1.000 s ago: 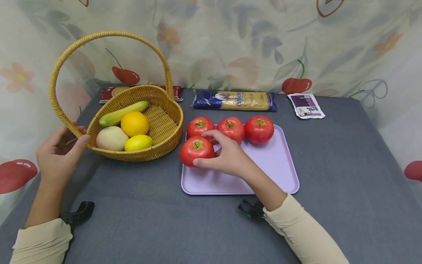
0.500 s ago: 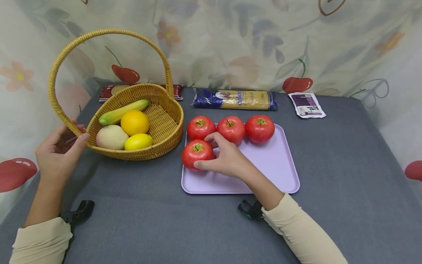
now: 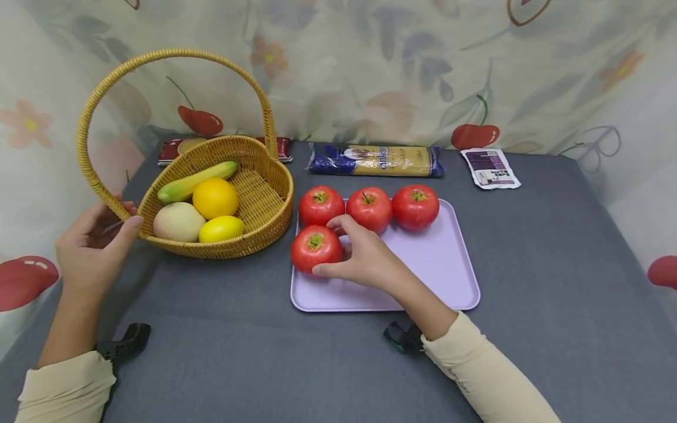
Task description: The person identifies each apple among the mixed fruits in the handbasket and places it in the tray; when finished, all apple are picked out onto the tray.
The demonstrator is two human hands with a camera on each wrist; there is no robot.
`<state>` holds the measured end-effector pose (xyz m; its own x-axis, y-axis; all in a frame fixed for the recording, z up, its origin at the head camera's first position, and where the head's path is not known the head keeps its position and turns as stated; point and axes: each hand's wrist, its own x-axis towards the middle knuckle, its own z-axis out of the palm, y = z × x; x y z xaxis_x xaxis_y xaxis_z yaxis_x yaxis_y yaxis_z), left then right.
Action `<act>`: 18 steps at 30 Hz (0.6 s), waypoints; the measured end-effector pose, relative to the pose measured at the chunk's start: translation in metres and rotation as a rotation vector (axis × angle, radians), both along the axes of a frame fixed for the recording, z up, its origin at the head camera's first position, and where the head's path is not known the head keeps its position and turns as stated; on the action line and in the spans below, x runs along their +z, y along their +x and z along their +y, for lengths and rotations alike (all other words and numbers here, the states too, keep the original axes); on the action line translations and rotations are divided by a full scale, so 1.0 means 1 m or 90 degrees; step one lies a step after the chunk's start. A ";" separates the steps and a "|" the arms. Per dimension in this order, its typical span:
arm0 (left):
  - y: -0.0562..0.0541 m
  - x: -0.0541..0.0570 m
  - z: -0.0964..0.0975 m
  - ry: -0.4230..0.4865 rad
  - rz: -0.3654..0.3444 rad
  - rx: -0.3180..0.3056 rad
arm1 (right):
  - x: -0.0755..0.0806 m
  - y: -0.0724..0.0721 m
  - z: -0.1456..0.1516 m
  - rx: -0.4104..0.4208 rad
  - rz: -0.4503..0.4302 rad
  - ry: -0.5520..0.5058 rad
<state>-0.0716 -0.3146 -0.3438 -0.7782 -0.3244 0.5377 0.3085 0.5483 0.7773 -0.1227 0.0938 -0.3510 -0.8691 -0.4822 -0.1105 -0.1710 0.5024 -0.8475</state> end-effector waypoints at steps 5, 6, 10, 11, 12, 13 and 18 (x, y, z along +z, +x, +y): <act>-0.003 -0.003 -0.004 -0.022 -0.003 -0.007 | 0.002 0.005 0.008 -0.007 0.022 -0.009; -0.004 -0.004 -0.006 -0.035 -0.013 -0.004 | 0.002 0.006 0.011 -0.009 0.026 -0.008; 0.003 0.001 -0.008 -0.105 -0.092 0.029 | 0.006 0.011 0.029 -0.024 0.048 0.004; 0.007 0.003 -0.009 -0.127 -0.125 0.041 | 0.007 0.012 0.035 -0.028 0.058 0.009; 0.010 0.006 -0.009 -0.152 -0.155 0.052 | 0.008 0.013 0.041 -0.033 0.068 0.012; 0.014 0.008 -0.010 -0.176 -0.187 0.061 | 0.009 0.014 0.048 -0.039 0.079 0.016; 0.034 0.017 -0.011 -0.290 -0.270 0.077 | 0.016 0.023 0.087 -0.085 0.139 0.057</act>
<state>-0.0373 -0.3255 -0.3267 -0.9261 -0.2346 0.2953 -0.0602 0.8649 0.4983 -0.0997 0.1805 -0.3346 -0.9321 -0.3589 0.0495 -0.2723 0.6038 -0.7492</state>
